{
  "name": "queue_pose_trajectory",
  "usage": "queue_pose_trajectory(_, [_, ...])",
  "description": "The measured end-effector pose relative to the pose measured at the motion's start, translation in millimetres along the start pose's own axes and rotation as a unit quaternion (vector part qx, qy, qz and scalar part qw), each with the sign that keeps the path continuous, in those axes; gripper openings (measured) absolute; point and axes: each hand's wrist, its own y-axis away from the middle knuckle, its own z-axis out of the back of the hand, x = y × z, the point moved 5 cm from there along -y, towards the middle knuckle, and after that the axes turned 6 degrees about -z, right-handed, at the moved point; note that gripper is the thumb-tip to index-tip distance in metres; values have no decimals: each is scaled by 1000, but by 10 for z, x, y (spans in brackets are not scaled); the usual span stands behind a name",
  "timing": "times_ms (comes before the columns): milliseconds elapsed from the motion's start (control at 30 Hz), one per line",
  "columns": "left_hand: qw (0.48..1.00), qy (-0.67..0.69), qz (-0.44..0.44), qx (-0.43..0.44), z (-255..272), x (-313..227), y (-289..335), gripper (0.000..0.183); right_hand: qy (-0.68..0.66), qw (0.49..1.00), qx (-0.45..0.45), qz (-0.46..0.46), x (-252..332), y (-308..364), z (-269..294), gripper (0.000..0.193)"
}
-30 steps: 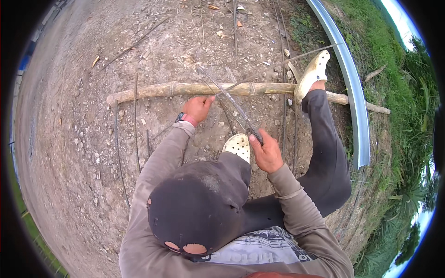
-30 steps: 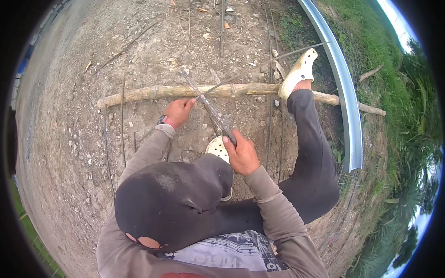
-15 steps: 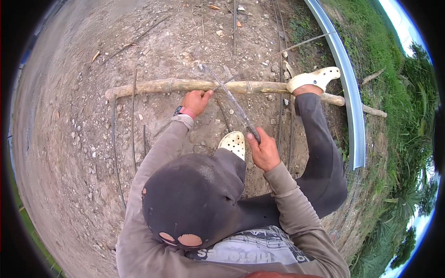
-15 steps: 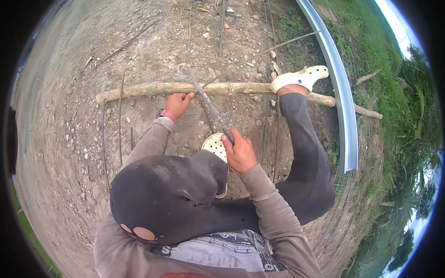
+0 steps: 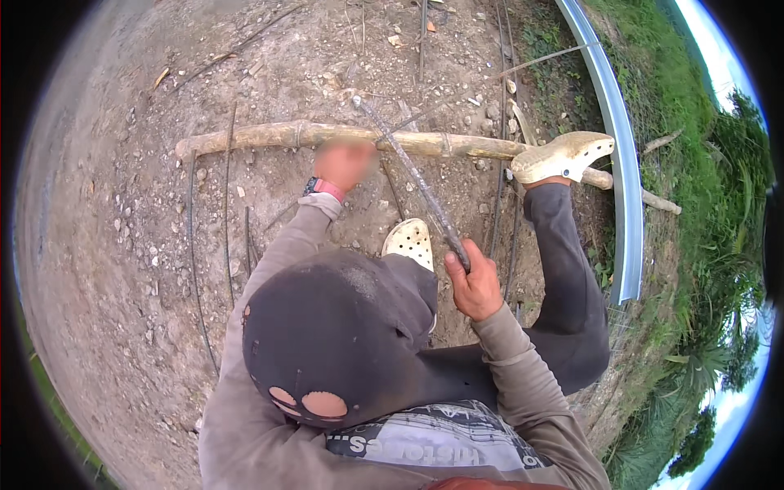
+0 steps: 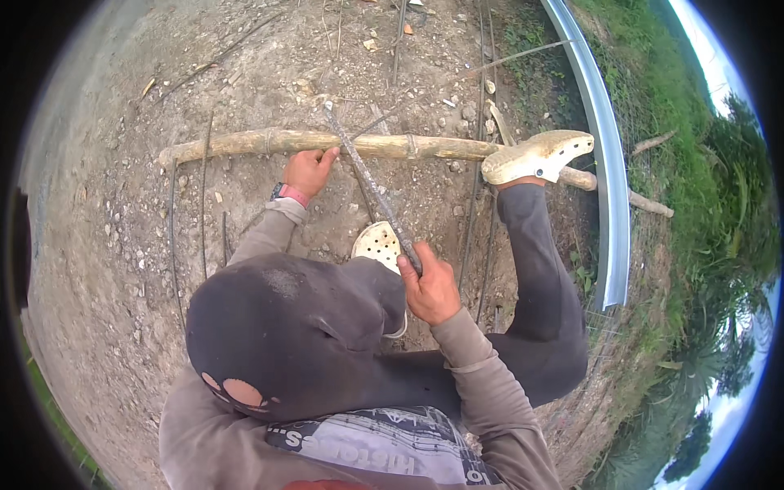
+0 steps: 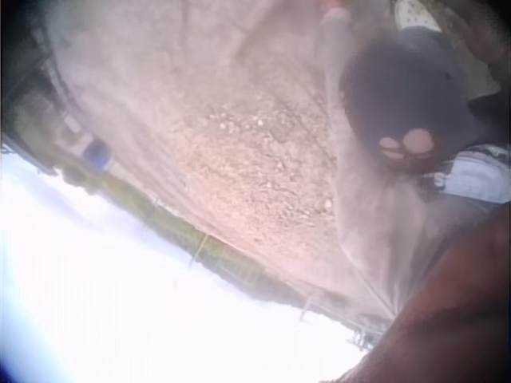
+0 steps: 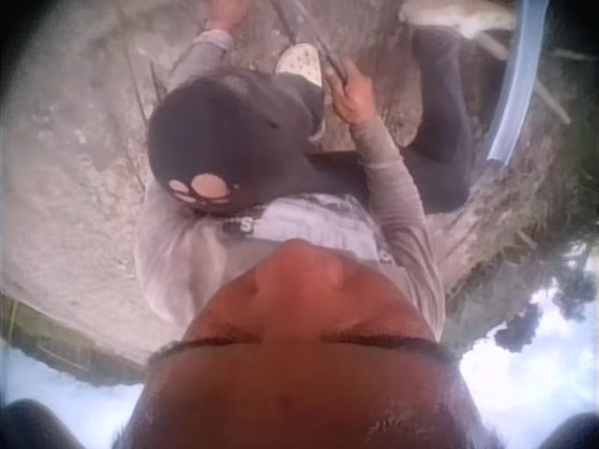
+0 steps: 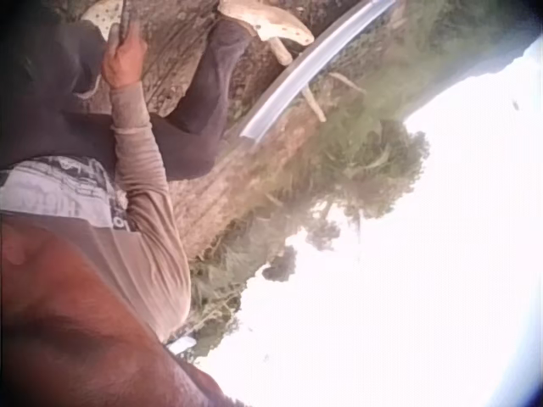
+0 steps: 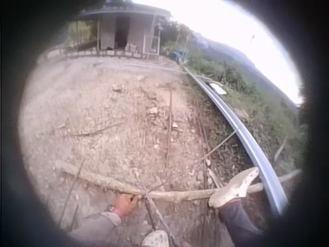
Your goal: The person is measuring and bending rebar on a construction site.
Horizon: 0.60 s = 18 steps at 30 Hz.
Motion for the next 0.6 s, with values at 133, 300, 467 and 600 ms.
queue_pose_trajectory(133, [1000, -7, 19, -4, 21, 26, 39, 56, 5, 999, 31, -22, 21, 29, 37, 20])
queue_pose_trajectory(300, [998, -38, 40, 12, 48, -37, 41, 58, 42, 999, 18, 9, 4, -35, -38, 18])
queue_pose_trajectory(467, [996, -79, 40, -9, -67, -28, -21, 60, 84, 995, 4, 49, 61, -812, -476, 22])
queue_pose_trajectory(600, [996, -62, 63, -6, -35, 90, 11, 57, 62, 998, 17, 28, -14, -619, -470, 23])
